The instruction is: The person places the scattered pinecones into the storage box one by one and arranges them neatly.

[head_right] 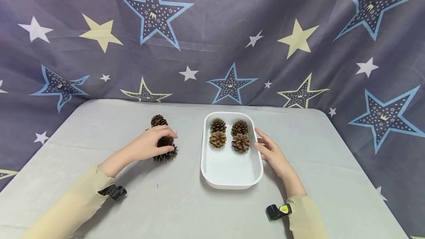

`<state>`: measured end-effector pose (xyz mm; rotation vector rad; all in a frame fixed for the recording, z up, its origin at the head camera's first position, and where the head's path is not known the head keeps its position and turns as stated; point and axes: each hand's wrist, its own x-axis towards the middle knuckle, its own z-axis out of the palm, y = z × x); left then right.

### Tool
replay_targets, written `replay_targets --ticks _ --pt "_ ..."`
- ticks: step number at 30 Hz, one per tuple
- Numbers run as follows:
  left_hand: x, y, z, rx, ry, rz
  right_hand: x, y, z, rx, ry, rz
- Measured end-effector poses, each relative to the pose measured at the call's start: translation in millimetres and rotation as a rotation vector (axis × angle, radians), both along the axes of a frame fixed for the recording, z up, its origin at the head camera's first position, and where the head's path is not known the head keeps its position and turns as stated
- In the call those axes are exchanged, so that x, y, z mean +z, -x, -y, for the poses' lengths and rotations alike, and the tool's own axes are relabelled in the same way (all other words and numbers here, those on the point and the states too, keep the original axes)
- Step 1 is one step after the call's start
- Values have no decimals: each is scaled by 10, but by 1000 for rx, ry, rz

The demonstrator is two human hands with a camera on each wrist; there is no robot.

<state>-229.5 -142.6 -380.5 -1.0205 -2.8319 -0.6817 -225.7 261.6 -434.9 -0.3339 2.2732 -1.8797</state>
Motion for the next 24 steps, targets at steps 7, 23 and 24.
replay_targets --ticks 7,23,24 --pt "-34 -60 52 7 -1 -6 15 -4 9 -5 3 -2" --pt "-107 -173 119 35 50 42 -22 -1 -9 14 19 -9" --pt "-110 -175 115 30 55 43 -25 1 -13 14 17 -8"
